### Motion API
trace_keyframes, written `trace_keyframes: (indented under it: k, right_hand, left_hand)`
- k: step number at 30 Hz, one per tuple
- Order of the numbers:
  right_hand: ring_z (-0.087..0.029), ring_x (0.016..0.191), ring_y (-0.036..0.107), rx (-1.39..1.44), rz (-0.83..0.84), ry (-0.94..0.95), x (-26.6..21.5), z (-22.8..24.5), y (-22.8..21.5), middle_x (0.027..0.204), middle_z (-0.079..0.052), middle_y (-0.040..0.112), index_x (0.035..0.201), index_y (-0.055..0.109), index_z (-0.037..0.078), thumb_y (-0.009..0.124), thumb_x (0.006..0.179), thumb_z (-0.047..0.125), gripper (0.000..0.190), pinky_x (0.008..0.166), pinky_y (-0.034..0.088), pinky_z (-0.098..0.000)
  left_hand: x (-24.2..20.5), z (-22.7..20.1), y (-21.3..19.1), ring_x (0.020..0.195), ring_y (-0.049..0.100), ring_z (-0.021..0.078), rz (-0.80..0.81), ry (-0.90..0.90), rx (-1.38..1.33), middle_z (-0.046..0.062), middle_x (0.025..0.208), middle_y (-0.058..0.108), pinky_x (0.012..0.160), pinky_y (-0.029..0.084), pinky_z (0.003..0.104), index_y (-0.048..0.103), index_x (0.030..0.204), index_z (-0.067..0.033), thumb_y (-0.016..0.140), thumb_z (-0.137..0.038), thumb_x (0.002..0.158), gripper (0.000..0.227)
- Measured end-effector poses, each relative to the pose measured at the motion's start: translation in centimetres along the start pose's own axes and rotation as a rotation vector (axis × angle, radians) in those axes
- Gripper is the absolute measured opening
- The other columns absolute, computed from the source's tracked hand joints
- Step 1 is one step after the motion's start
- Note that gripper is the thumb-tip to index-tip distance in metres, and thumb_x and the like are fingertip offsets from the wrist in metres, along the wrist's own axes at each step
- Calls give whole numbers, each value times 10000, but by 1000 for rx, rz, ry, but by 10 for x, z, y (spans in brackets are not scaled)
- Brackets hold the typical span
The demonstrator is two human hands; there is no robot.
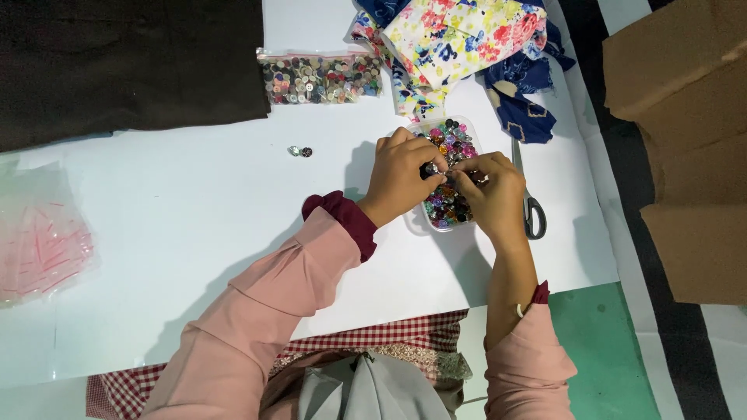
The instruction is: Picking small decorative buttons or beads from a tray and placing them into small plastic bags.
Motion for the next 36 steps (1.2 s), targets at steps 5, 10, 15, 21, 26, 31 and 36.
trace_keyframes:
  k: [5, 10, 15, 21, 26, 31, 36]
  right_hand:
    - [-234, 814, 671, 120, 16, 117, 1, 4, -2, 869, -137, 699, 964, 791, 60, 814, 890, 59, 77, 655, 579, -321]
    - [-192, 799, 665, 169, 25, 197, 5, 6, -1, 847, -128, 706, 999, 777, 75, 772, 912, 85, 88, 630, 579, -308]
    - [-260, 757, 693, -40, 3, 156, 9, 16, -1, 800, -147, 699, 950, 761, 33, 746, 892, 53, 62, 558, 562, -341]
    - [-232, 789, 692, 226, 47, 97, 17, 73, 33, 833, -155, 720, 947, 765, 49, 757, 878, 54, 69, 615, 589, -331]
    - [-221, 821, 717, 215, 252, -7, 24, 112, 99, 851, -115, 745, 957, 770, 88, 738, 887, 102, 78, 659, 610, -320]
    - [-152, 771, 657, 237, 338, 52, 38, 92, 170, 828, -76, 719, 960, 766, 89, 705, 904, 85, 84, 641, 592, -276]
    - [-177, 782, 680, 194, 388, 125, 43, 93, 187, 845, -87, 714, 981, 764, 77, 696, 921, 94, 93, 665, 581, -296]
  left_hand:
    - [-4, -4, -13, 947, 529, 171, -46, 42, -33, -83, 872, 676, 917, 382, 404, 718, 834, -226, 859, -130, 766, 184]
    - [-17, 3, -39, 952, 541, 180, -92, 65, -32, -82, 896, 680, 918, 390, 411, 714, 853, -228, 868, -146, 764, 196]
    - [-35, 16, -82, 947, 562, 178, -97, 53, 47, -98, 907, 674, 885, 395, 403, 698, 860, -240, 879, -152, 768, 220]
    - [-59, 41, -133, 940, 562, 178, -121, 9, 134, -107, 890, 665, 886, 383, 404, 701, 857, -239, 868, -88, 776, 240]
    - [-69, 63, -157, 925, 574, 168, -156, -89, 239, -117, 867, 658, 888, 386, 394, 697, 837, -248, 866, -87, 783, 240]
    - [-74, 93, -161, 904, 595, 167, -174, -188, 288, -120, 842, 662, 870, 406, 399, 709, 814, -243, 881, -78, 755, 245]
    - [-76, 114, -159, 824, 615, 173, -166, -290, 254, -78, 791, 661, 809, 427, 363, 710, 785, -226, 911, -123, 711, 238]
Point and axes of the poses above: each hand's wrist, its own x-axis towards the middle knuckle, its own y-axis out of the palm, z = x × y, the point moved 2 cm from there along x, towards the middle knuckle
